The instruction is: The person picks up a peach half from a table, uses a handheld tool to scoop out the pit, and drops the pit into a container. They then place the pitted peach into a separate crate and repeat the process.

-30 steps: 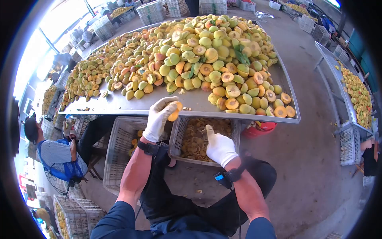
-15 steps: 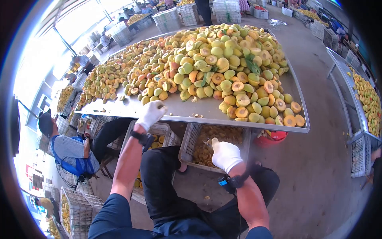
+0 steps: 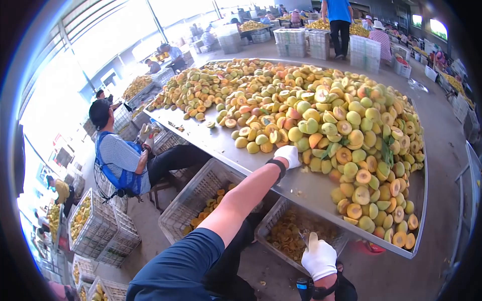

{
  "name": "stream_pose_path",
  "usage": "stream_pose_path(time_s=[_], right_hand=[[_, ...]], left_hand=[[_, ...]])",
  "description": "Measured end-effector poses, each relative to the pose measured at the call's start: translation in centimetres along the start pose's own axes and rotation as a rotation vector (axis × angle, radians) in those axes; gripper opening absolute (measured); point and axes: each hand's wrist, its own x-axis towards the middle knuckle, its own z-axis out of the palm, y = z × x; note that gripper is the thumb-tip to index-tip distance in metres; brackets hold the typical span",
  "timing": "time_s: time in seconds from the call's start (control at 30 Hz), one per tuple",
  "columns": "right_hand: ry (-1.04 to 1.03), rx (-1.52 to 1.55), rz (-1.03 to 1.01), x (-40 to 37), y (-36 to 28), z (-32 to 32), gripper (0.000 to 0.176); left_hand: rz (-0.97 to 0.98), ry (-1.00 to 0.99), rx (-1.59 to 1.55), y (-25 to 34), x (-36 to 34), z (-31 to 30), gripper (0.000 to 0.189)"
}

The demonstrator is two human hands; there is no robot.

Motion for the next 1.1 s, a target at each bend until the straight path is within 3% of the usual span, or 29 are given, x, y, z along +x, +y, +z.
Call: stream_pose_path(time_s=[0.17, 0.23, 0.37, 0.5, 0.57, 0.63, 0.67, 0.77, 0.83, 0.87, 0.93, 1.1], right_hand=[[-0.057, -0.008, 0.02, 0.3, -1.6, -1.0, 0.034], [-0.036, 0.001, 0.006, 0.4, -1.7, -0.5, 0.033], [-0.03, 0.026, -0.023, 0.4, -2.1, 0.0, 0.036], [-0.027, 0.022, -0.026, -0.3, -1.9, -0.5, 0.035], [-0.003, 0.027, -0.007, -0.8, -1.4, -0.8, 0.033], [0.021, 0.028, 0.002, -1.2, -1.2, -1.0, 0.032], [0.02, 0.029, 0.006, -1.2, -1.2, -1.1, 0.032], [0.069, 0.027, 0.023, -1.2, -0.9, -1.1, 0.033], [0.216, 0.1, 0.016, -0.8, -0.8, -0.8, 0.034], [0.215, 0.097, 0.024, -0.5, -0.8, -0.6, 0.034], [0.4, 0.163, -0.033, 0.0, -0.9, 0.0, 0.034], [0.584, 0.288, -0.081, 1.1, -1.5, 0.6, 0.037]], left_hand=[[0.22, -0.221, 0.168, 0.6, -1.6, -0.2, 0.035], [0.212, -0.286, 0.202, 1.2, -3.5, -0.9, 0.033], [0.162, -0.029, 0.045, -0.1, -5.4, 1.4, 0.036], [0.046, -0.018, -0.07, -0.6, -8.0, 0.1, 0.049], [0.114, 0.169, -0.318, -2.1, -8.5, 0.8, 0.048], [0.011, 0.002, -1.074, -3.2, -8.1, 1.1, 0.048], [-0.093, -0.118, -1.342, -2.1, -10.7, -2.2, 0.049], [0.0, -0.303, -1.767, -2.1, -12.8, -4.0, 0.052], [0.074, -0.314, -1.847, -1.3, -14.3, -3.8, 0.052], [0.04, -0.399, -1.947, -0.7, -15.0, -3.8, 0.051], [-0.027, -0.535, -2.062, 0.7, -16.5, -3.8, 0.051], [-0.087, -0.539, -1.853, 2.4, -16.4, -1.9, 0.05]])
